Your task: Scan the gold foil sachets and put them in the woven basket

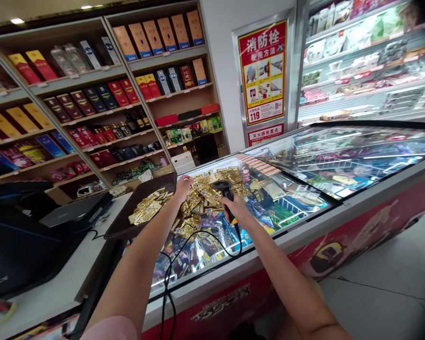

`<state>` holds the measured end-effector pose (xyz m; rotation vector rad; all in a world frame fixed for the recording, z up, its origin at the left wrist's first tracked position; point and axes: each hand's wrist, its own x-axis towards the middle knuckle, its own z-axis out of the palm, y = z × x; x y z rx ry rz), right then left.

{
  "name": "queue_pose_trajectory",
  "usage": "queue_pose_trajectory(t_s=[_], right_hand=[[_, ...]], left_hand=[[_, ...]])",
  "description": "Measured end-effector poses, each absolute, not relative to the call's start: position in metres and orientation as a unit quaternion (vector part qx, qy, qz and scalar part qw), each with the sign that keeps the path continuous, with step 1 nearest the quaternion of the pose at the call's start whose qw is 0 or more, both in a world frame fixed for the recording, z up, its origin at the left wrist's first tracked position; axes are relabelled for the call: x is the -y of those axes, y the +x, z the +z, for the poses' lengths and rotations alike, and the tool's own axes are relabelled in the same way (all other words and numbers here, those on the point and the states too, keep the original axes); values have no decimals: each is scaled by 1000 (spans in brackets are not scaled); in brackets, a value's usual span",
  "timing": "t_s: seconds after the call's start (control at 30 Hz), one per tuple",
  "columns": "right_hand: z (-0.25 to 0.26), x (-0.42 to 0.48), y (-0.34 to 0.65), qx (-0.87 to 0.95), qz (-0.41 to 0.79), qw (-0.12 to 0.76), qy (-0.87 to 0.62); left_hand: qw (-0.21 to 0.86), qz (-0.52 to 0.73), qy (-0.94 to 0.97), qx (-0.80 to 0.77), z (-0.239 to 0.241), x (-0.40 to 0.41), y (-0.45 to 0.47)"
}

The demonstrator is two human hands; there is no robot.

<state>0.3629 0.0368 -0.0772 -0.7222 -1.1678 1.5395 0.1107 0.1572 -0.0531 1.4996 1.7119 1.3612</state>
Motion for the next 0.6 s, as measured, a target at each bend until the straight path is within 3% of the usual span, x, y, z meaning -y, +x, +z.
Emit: queue_pose_trajectory(t_s=[0.6], right_hand=[[-52,-12,245,584,639,434,-250]], left_hand=[[275,619,474,-562,-57,-66,-8]])
